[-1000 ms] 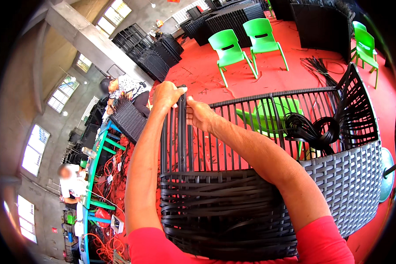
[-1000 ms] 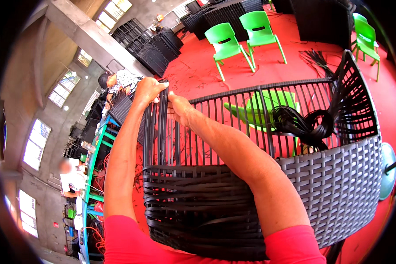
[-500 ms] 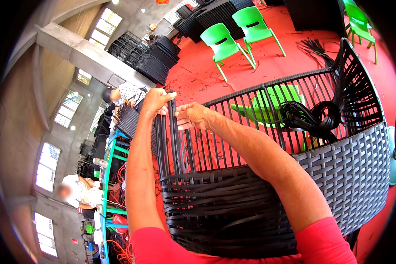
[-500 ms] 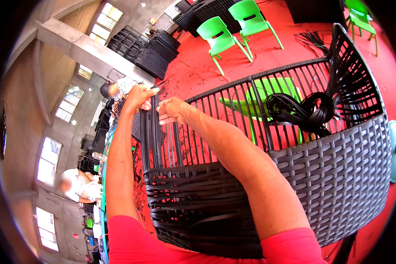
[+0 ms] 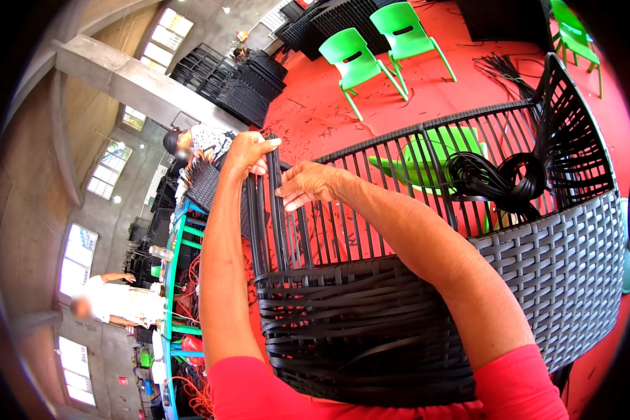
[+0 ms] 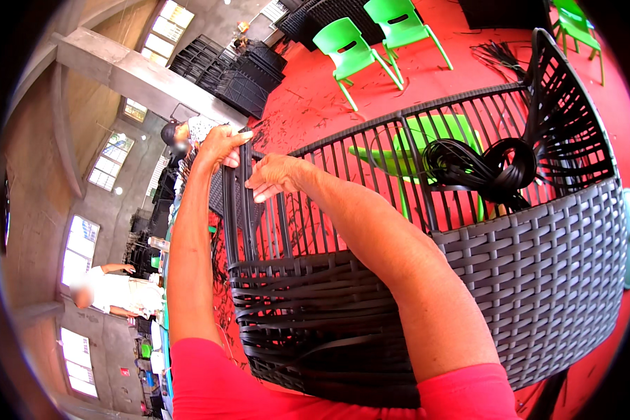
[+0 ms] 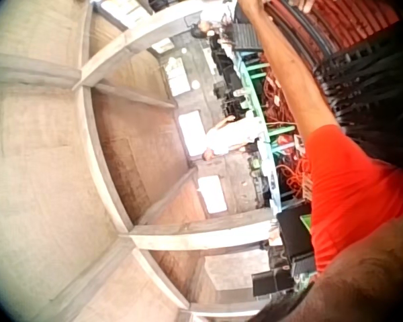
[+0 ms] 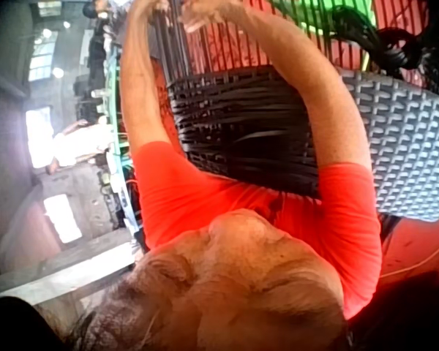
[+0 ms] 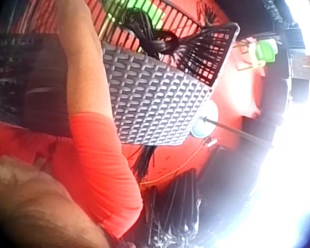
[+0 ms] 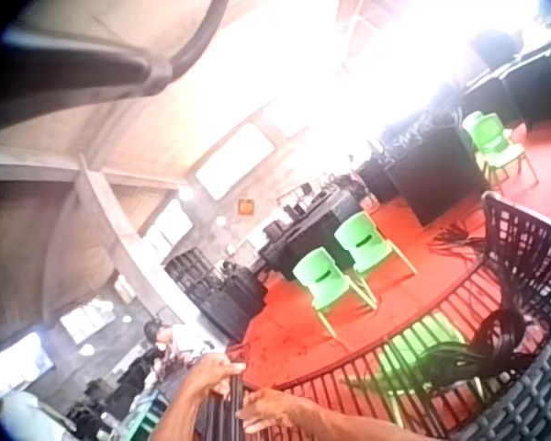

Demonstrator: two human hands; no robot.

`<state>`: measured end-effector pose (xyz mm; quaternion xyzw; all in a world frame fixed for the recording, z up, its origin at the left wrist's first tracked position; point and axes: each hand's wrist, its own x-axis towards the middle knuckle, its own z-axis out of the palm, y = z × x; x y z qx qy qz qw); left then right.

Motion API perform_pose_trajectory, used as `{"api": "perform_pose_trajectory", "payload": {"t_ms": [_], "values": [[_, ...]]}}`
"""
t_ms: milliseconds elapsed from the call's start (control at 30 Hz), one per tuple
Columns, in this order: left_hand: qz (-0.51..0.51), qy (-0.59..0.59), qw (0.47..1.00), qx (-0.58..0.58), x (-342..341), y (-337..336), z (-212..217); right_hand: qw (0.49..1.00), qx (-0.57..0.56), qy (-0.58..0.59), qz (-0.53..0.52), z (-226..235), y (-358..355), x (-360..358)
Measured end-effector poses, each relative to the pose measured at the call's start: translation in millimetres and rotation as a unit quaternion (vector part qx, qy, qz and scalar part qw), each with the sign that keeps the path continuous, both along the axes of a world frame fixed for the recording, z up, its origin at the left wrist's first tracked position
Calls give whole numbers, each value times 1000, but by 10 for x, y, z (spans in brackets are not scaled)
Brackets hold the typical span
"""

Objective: The person weaves synthetic strips into a black furniture frame by hand, tucking ends and pulling strips through the pre-woven structure.

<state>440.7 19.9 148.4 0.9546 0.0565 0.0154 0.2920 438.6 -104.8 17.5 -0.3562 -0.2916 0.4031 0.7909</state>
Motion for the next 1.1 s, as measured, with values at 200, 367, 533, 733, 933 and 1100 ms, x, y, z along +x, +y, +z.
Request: {"api": "perform_pose_trajectory", "payload": {"t_ms": [200, 367, 533, 733, 933, 1100], "values": [[1, 15, 1000, 5, -25, 3, 23, 999, 13, -35, 31, -48, 11, 47], [8, 31, 999, 14, -65, 0, 36, 999, -18, -17, 32, 44, -39, -49], [32, 61, 996, -54, -37, 63, 139, 998, -34, -23, -46, 145, 10, -206], [89, 35, 988, -122, -1, 72, 105, 995, -61, -30, -70, 214, 2, -263], [116, -33, 979, -162, 34, -62, 31, 993, -81, -44, -80, 249, -7, -277], [118, -52, 976, -175, 85, -23, -11, 988, -102, -67, -94, 285, -19, -328]]}}
